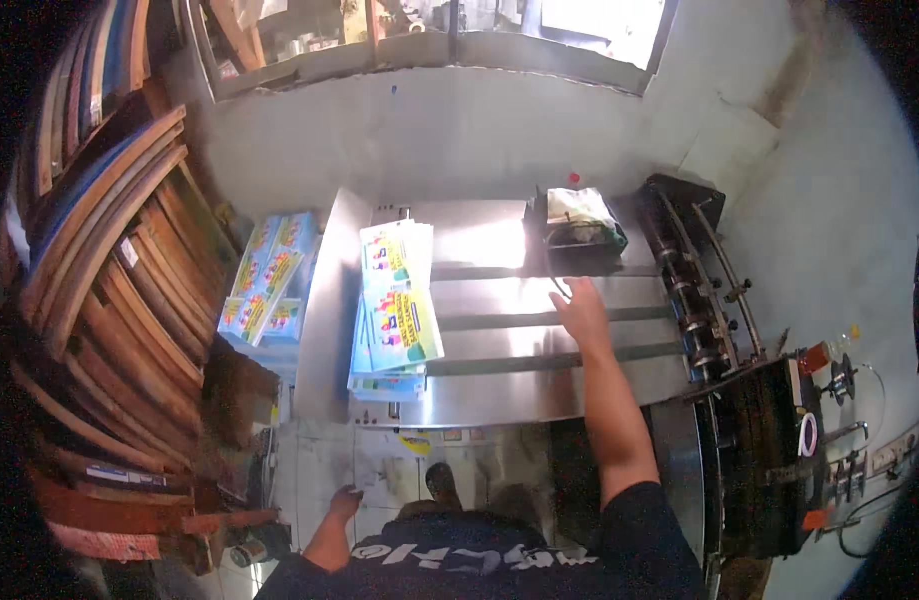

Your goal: The person aligns, fans, and stacks printed booklets on a metal table by hand, places a bundle onto the floor, and gathers additional booklets on an adjacent workbench.

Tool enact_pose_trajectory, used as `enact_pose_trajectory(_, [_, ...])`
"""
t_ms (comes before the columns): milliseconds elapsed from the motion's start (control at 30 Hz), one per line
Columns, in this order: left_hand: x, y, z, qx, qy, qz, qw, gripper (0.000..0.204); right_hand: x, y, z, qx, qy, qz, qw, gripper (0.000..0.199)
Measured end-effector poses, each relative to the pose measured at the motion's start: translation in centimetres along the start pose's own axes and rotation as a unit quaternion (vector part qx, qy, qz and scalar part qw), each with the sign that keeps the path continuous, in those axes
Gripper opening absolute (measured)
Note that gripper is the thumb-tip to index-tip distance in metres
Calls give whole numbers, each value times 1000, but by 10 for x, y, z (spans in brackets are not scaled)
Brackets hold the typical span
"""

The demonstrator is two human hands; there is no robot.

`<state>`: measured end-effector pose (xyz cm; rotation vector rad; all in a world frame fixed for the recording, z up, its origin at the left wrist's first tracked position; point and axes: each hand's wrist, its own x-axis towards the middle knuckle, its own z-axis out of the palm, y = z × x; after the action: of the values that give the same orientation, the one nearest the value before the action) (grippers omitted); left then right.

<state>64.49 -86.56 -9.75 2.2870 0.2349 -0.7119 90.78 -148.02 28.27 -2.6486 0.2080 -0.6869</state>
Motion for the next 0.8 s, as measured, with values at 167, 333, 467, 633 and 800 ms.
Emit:
enact_pose_trajectory(167, [-33,10,-2,-25,52,-136,989,39,53,18,33,-48,-86,-18,995,26])
enact_pose_trajectory(333, [-101,25,33,374,-19,57,925,35,79,-6,9,242,-41,86,966,25])
enact_pose_trajectory(467, [-107,75,102,415,90,144,894,34,111,-11,9,261,-57,50,963,25])
enact_pose_trajectory(633, [-91,127,143,-209,101,-233,944,49,111,-17,37,193,-2,42,980,24])
enact_pose_trajectory(800, [-109,164,146,-141,88,-191,967,58,106,-16,61,100,-93,73,988,36])
